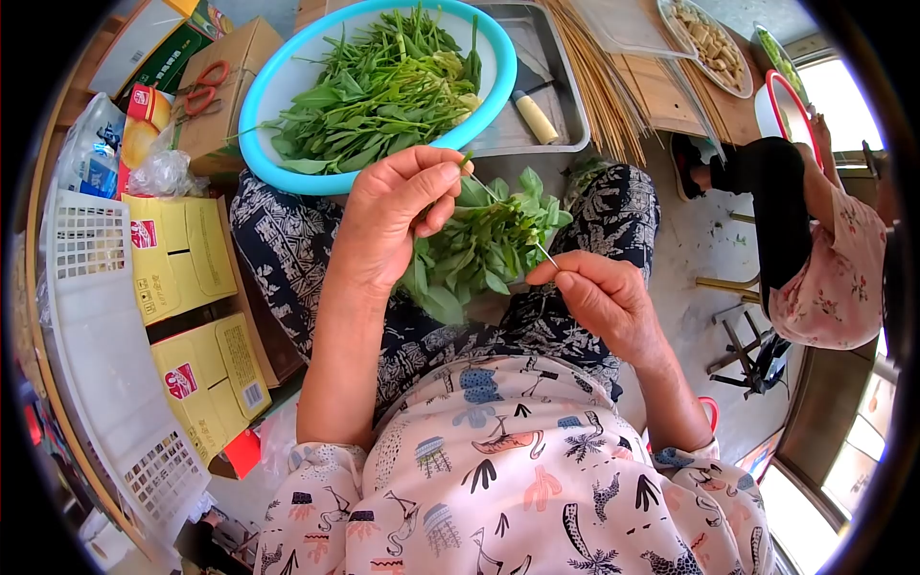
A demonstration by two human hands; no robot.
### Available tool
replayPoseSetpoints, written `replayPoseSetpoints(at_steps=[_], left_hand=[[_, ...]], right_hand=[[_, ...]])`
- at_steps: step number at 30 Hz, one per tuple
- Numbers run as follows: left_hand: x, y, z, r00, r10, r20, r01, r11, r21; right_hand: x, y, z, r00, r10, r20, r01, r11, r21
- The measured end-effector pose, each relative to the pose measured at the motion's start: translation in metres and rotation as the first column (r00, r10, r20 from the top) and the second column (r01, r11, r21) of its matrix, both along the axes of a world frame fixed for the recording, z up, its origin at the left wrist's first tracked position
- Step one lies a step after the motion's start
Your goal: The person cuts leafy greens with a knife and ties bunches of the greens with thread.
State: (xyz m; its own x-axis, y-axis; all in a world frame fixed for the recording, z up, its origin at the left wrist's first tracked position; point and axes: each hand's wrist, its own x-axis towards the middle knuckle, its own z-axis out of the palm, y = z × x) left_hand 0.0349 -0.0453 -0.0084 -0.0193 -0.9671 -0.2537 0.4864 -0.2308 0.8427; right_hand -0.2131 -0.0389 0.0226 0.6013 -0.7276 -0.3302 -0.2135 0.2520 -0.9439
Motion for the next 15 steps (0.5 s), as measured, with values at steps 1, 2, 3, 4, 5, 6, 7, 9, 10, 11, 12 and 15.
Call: replayPoseSetpoints(at_steps=[1,2,3,4,5,6,7,9,10,11,12,15], left_hand=[[0.0003,0.0001,0.0002,1.000,-0.008,0.004,0.008,1.000,-0.007],[0.0004,0.0002,0.0004,1.000,-0.016,0.008,0.016,1.000,-0.013],[0.0002,0.0003,0.0008,1.000,-0.016,0.009,0.016,1.000,-0.013],[-0.0002,0.0003,0.0012,1.000,-0.015,0.018,0.015,1.000,-0.015],[-0.0005,0.0005,0.0016,1.000,-0.013,0.027,0.013,1.000,-0.017],[-0.0005,0.0010,0.0021,1.000,-0.013,0.027,0.014,1.000,-0.016],[-0.0003,0.0015,0.0026,0.999,-0.024,0.030,0.025,0.999,-0.025],[-0.0001,0.0018,0.0027,0.999,-0.034,0.033,0.036,0.999,-0.034],[-0.0001,0.0017,0.0025,0.999,-0.036,0.035,0.037,0.999,-0.035],[-0.0002,0.0017,0.0024,0.999,-0.038,0.036,0.039,0.999,-0.035],[-0.0002,0.0017,0.0027,0.999,-0.038,0.035,0.039,0.999,-0.035],[0.0001,0.0021,0.0030,0.997,-0.038,0.062,0.039,0.999,-0.017]], right_hand=[[-0.0001,-0.0001,0.0001,1.000,0.000,0.000,0.000,1.000,0.000],[-0.0002,-0.0003,0.0000,1.000,0.002,0.002,-0.002,1.000,0.001],[-0.0003,-0.0003,-0.0001,1.000,0.003,0.003,-0.003,1.000,0.002],[-0.0003,-0.0001,-0.0002,1.000,0.003,0.003,-0.003,1.000,0.003],[-0.0001,0.0003,-0.0004,1.000,0.000,0.015,0.000,1.000,0.005],[-0.0001,0.0007,-0.0005,1.000,-0.004,0.027,0.003,1.000,0.008],[-0.0009,0.0006,-0.0008,1.000,-0.004,0.026,0.003,1.000,0.008],[-0.0029,0.0000,-0.0017,0.994,-0.021,0.110,0.005,0.989,0.148],[-0.0030,0.0005,-0.0026,0.994,-0.021,0.110,0.005,0.989,0.148],[-0.0031,0.0011,-0.0037,0.994,-0.025,0.110,0.009,0.990,0.144],[-0.0031,0.0017,-0.0043,0.994,-0.029,0.109,0.013,0.990,0.140],[-0.0020,0.0027,-0.0031,0.996,-0.016,0.090,0.009,0.997,0.077]])
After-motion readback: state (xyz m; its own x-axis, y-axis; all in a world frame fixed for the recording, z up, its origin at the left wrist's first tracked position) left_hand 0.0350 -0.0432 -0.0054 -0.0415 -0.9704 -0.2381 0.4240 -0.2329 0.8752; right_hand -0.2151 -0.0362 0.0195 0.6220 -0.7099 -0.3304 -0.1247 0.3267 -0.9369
